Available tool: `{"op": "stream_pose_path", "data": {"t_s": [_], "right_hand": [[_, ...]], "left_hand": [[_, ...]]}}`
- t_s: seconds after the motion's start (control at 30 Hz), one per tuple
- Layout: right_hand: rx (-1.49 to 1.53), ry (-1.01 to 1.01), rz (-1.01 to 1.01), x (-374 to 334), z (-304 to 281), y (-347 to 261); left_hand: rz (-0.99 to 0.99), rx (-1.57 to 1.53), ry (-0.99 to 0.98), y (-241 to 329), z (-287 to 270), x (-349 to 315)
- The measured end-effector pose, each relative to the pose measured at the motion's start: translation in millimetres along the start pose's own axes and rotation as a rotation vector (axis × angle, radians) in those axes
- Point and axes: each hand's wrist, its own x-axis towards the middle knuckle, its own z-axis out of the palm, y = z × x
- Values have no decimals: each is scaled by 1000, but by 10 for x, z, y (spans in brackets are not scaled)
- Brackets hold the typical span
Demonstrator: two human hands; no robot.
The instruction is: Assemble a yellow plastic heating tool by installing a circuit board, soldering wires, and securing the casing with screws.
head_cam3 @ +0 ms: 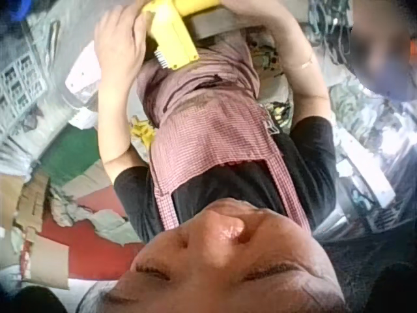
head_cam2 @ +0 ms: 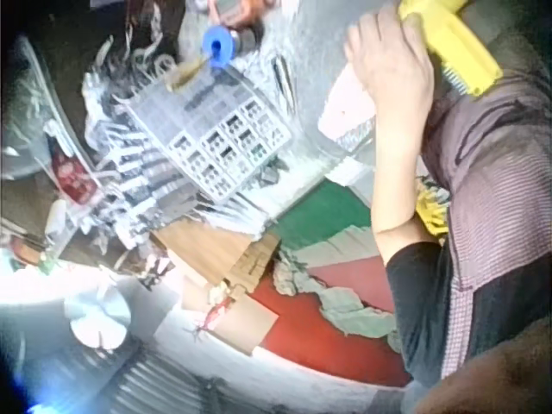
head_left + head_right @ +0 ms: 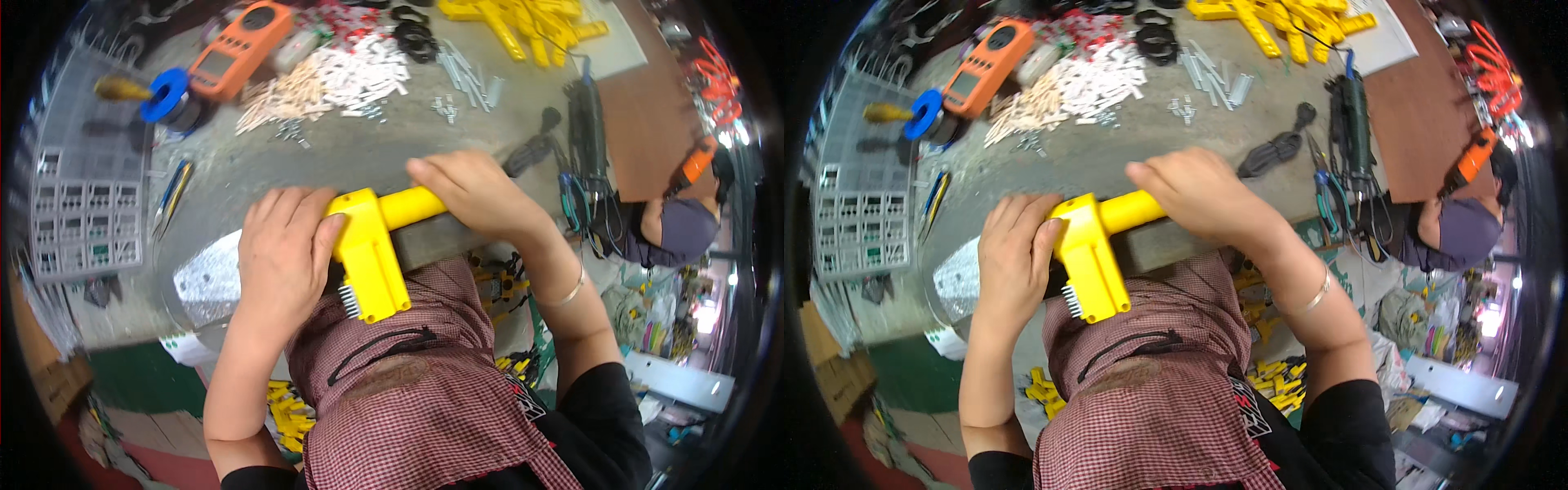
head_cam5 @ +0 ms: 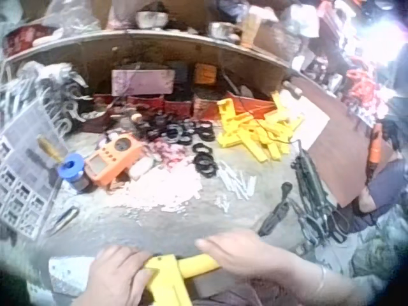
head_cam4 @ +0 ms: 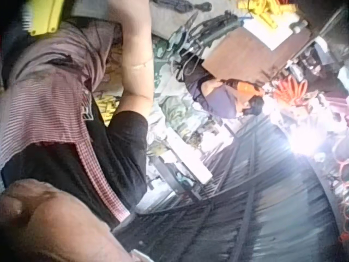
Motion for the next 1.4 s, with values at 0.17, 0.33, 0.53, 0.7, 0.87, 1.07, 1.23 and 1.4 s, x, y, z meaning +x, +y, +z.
{"op": "stream_pose_path", "data": {"t_s": [0.17, 0.33, 0.53, 0.7, 0.87, 1.07, 1.23, 1.4], "right_hand": [[131, -65, 53, 273, 42, -52], [18, 4, 122, 234, 82, -102], [-1, 142, 102, 38, 73, -59], [27, 297, 201, 50, -294, 678], [-40, 351, 40, 306, -102, 821], [-150, 239, 54, 414, -81, 519], [10, 315, 51, 329, -52, 629], [252, 342, 7, 254, -186, 839]], "left_hand": [[-54, -34, 46, -1, 161, 57], [-46, 24, 22, 64, 155, 120], [-63, -18, -94, 63, 99, 97], [-84, -57, -154, 132, -72, 365], [159, 52, -183, 255, 289, 1203], [172, 75, -212, 83, 778, 1646], [93, 13, -269, 109, 887, 1702], [104, 78, -344, 84, 897, 1719]]}}
